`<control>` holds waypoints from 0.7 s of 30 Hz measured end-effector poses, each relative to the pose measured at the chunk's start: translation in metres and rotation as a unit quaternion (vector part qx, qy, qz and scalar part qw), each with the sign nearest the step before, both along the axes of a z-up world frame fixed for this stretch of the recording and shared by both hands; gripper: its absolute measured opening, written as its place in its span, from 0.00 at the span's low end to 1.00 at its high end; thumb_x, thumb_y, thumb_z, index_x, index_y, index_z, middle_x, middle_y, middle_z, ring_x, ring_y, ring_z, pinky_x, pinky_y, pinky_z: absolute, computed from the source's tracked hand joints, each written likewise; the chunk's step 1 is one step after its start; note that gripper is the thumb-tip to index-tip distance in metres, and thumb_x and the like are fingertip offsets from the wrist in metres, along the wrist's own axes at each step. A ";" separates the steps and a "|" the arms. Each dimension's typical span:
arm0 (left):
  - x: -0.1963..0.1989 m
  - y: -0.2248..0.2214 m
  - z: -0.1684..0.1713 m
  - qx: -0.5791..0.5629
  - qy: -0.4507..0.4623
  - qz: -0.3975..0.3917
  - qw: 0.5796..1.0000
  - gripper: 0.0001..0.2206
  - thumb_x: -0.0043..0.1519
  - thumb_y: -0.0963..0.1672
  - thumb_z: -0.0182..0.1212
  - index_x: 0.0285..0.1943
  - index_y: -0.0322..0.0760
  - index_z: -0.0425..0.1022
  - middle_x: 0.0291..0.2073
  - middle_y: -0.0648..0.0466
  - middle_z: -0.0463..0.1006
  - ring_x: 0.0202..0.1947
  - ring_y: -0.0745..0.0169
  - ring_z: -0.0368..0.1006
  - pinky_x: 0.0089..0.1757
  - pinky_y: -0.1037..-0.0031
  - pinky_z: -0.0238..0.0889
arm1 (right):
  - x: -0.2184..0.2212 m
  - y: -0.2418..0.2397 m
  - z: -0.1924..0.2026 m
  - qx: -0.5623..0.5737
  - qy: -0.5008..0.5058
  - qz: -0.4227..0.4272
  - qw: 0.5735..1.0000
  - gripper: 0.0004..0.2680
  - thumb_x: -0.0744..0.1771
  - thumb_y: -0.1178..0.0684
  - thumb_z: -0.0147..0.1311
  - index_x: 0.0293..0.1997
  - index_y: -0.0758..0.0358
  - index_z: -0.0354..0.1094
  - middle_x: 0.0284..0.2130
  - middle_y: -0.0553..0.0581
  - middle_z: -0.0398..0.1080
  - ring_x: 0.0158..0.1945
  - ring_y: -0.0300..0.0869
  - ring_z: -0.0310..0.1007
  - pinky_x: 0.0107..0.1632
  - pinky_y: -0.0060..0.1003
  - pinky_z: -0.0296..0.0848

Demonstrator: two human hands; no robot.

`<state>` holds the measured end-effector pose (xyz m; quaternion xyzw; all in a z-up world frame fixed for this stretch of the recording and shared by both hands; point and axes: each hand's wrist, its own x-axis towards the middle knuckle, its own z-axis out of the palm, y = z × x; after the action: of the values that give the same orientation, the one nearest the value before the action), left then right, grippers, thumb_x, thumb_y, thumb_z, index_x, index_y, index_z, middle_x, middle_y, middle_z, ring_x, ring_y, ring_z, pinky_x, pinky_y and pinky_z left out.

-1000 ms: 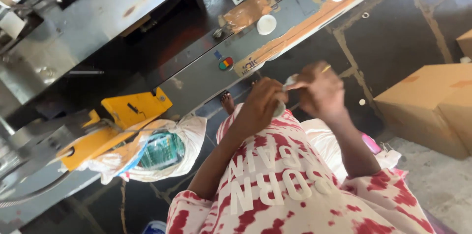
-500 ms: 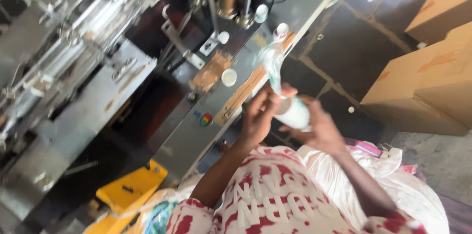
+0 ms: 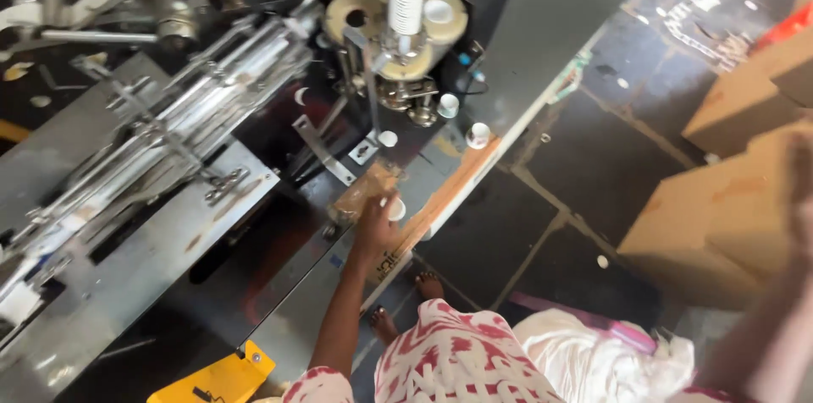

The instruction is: The recorder is seen organizing and handling paper cup components, including stacks of paper cups and flat paper cup blanks, near a manufacturing machine.

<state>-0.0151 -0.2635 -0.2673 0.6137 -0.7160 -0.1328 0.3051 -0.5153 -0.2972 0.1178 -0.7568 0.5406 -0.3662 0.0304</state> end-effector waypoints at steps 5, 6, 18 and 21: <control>-0.009 0.057 0.086 0.125 0.239 -0.067 0.961 0.30 0.49 0.42 0.73 0.63 0.39 0.70 0.51 0.45 0.78 0.53 0.51 0.75 0.51 0.62 0.70 | 0.134 -0.102 0.048 -0.076 0.052 0.060 0.994 0.12 0.70 0.65 0.66 0.58 0.64 0.68 0.51 0.63 0.75 0.52 0.45 0.74 0.57 0.41 0.74; -0.012 0.073 0.110 0.230 0.276 -0.108 0.927 0.31 0.47 0.43 0.75 0.63 0.39 0.72 0.49 0.47 0.79 0.49 0.54 0.75 0.49 0.64 0.70 | 0.154 -0.139 0.030 -0.041 -0.069 0.160 0.984 0.20 0.70 0.64 0.69 0.65 0.62 0.59 0.58 0.63 0.71 0.58 0.46 0.72 0.61 0.42 0.74; -0.065 0.165 0.118 0.178 0.608 0.076 0.770 0.34 0.51 0.42 0.75 0.67 0.43 0.64 0.49 0.54 0.78 0.50 0.60 0.78 0.50 0.66 0.72 | 0.325 -0.366 -0.075 0.154 -0.170 0.517 0.825 0.40 0.60 0.60 0.75 0.73 0.68 0.37 0.67 0.71 0.54 0.70 0.54 0.58 0.66 0.52 0.66; -0.070 0.169 0.110 0.113 0.450 0.182 0.867 0.30 0.51 0.42 0.75 0.63 0.38 0.67 0.47 0.47 0.79 0.47 0.54 0.78 0.48 0.63 0.71 | 0.289 -0.383 -0.068 0.206 -0.170 0.535 0.801 0.36 0.60 0.60 0.74 0.69 0.68 0.43 0.64 0.69 0.58 0.66 0.52 0.62 0.64 0.49 0.69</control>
<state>-0.0853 -0.0948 -0.1573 0.6373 -0.3570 -0.4161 0.5415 -0.2266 -0.6798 0.0496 -0.8275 0.0982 -0.2943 0.4680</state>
